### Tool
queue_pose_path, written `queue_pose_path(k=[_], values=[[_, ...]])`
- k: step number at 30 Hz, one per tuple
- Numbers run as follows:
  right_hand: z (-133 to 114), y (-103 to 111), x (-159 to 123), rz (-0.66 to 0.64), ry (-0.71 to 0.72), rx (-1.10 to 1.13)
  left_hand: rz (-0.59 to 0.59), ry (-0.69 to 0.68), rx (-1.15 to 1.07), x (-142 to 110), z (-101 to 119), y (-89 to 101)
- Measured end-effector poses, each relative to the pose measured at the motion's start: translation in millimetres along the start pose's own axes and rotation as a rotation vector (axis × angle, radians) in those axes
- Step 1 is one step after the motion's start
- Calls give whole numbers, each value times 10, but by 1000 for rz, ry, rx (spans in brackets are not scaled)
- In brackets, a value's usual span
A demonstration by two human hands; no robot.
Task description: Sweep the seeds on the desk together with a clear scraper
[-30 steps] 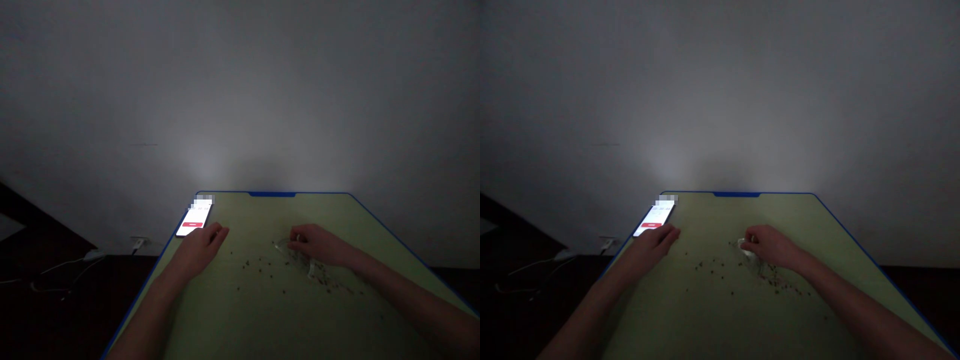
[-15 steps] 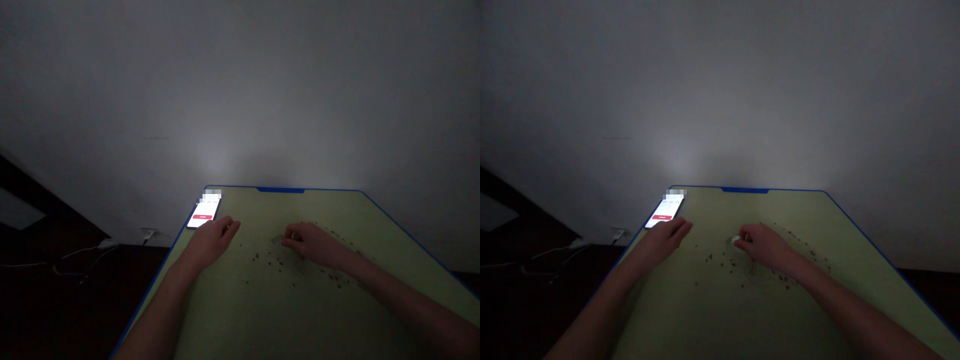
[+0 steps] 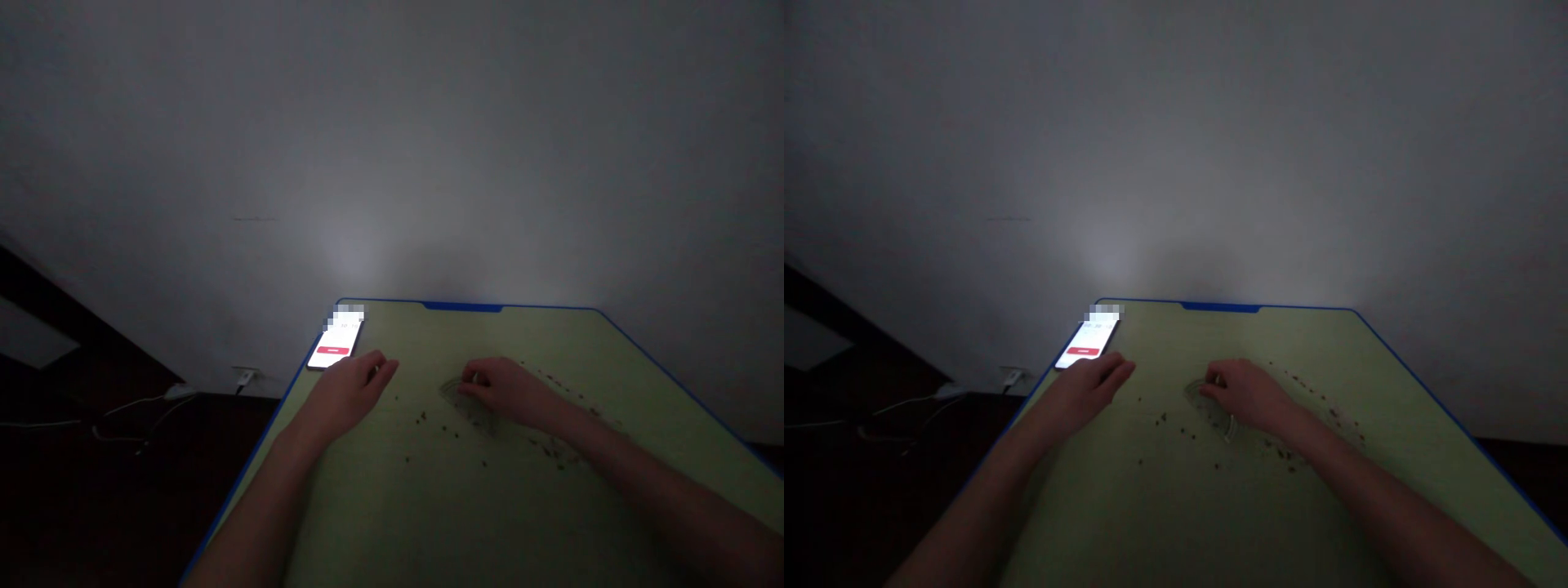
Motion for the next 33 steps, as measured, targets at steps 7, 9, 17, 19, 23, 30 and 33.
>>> queue_pose_path(k=[7, 9, 17, 19, 23, 30, 33], values=[[323, 192, -158, 40, -87, -15, 7, 4, -18, 2, 0, -6], [313, 205, -223, 33, -105, 58, 0, 4, -22, 0, 7, -5], [172, 124, -448, -65, -181, 264, -20, -3, -13, 0, 29, -3], [146, 89, -463, -55, -182, 284, -25, 6, -11, 2, 26, -2], [29, 45, -471, -15, -93, 226, -31, -2, -7, 4, 30, 1], [-122, 46, -508, -14, -8, 243, -22, -10, -2, -4, 36, -5], [-76, 2, -488, -24, 9, 200, -28, -16, 3, -7, 41, -2]])
Point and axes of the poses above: each hand's wrist, its own x-axis towards the middle knuckle, its own y-axis out of the back of the hand, z = x × y, the point moved 3 cm from there along x, towards the middle knuckle, and after that the axes turned 11 degrees about z, right-handed, at the moved point
